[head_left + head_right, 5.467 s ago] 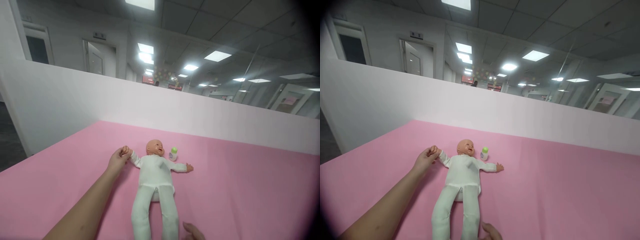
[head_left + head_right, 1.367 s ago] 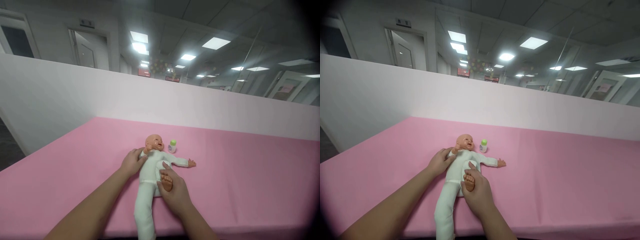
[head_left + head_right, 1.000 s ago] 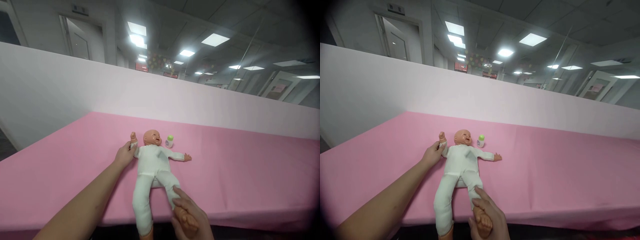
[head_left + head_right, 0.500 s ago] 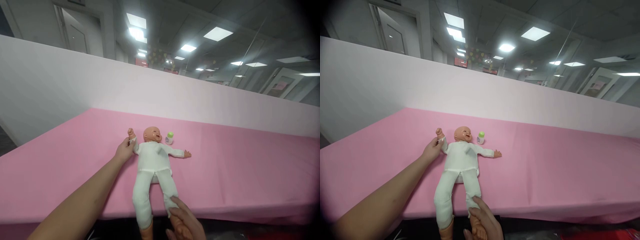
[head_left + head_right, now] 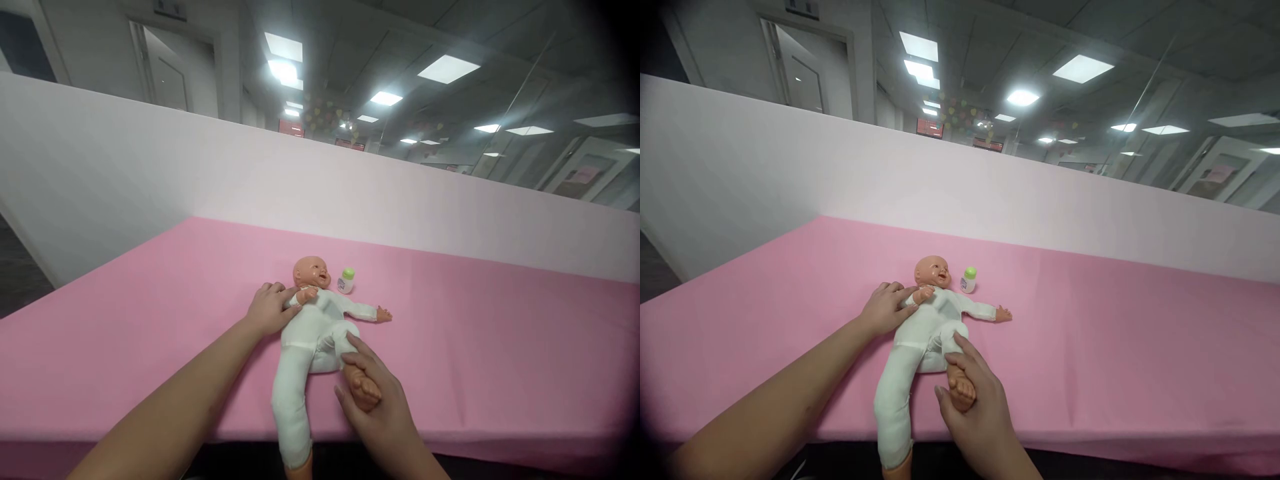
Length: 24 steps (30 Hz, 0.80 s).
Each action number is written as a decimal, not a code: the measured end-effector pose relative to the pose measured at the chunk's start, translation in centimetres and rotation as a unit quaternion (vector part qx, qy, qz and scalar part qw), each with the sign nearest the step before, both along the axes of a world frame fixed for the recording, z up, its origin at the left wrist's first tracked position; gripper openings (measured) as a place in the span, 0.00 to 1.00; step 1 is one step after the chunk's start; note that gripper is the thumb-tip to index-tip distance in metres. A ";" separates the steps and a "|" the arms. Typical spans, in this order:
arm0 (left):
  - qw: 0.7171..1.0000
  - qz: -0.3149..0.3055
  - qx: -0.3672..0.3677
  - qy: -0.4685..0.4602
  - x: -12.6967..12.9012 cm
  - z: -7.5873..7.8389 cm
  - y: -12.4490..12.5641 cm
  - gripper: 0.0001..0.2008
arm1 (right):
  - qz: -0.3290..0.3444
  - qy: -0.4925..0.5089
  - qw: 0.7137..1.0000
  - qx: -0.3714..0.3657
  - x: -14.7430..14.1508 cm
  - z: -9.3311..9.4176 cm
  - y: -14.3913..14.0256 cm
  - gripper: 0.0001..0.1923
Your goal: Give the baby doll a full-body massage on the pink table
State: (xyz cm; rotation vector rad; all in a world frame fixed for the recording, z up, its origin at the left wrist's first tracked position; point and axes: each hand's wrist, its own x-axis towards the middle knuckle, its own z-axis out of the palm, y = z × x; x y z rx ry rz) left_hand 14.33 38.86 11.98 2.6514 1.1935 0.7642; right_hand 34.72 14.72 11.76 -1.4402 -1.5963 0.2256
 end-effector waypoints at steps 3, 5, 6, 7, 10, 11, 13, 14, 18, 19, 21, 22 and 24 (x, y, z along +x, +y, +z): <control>1.000 0.001 -0.010 -0.001 -0.1 -0.1 0.1 0.26 | 0.010 0.004 0.999 -0.038 0.0 0.7 2.0 0.22; 1.000 0.004 -0.015 -0.004 -0.1 -0.1 0.2 0.26 | 0.016 -0.003 0.998 -0.059 -0.2 1.1 3.2 0.23; 1.000 0.004 -0.018 -0.006 -0.1 -0.1 0.2 0.26 | 0.018 -0.008 0.998 -0.067 -0.4 1.3 3.8 0.23; 1.000 0.004 -0.020 -0.006 -0.1 -0.1 0.2 0.26 | 0.019 -0.014 0.997 -0.074 -0.6 1.5 4.3 0.23; 1.000 0.000 -0.028 -0.007 -0.2 -0.1 0.1 0.25 | 0.006 -0.038 0.995 -0.091 -1.2 2.2 5.6 0.20; 1.000 -0.001 -0.029 -0.008 -0.2 -0.1 0.1 0.25 | 0.000 -0.047 0.994 -0.096 -1.4 2.4 5.9 0.19; 0.999 -0.002 -0.031 -0.014 -0.2 -0.1 0.1 0.25 | -0.004 -0.059 0.994 -0.096 -1.5 2.8 6.5 0.16; 0.999 -0.001 -0.034 -0.018 -0.2 -0.1 0.1 0.26 | 0.002 -0.062 0.994 -0.093 -1.6 2.9 6.7 0.15; 0.997 0.010 -0.061 -0.055 -0.5 0.1 0.3 0.25 | 0.022 -0.049 0.996 -0.066 -1.4 2.3 7.0 0.15; 0.995 0.013 -0.073 -0.071 -0.6 0.2 0.3 0.24 | 0.017 -0.041 0.998 -0.055 -1.3 1.8 6.8 0.15; 0.988 0.016 -0.106 -0.114 -0.9 0.4 0.5 0.24 | -0.005 -0.026 0.999 -0.026 -1.1 0.8 6.4 0.17; 0.982 0.014 -0.129 -0.139 -1.0 0.5 0.6 0.23 | -0.018 -0.018 1.000 -0.009 -1.0 0.2 6.0 0.17; 0.966 0.010 -0.178 -0.188 -1.4 0.6 0.7 0.23 | -0.037 -0.017 0.999 0.017 -0.7 -0.7 5.1 0.19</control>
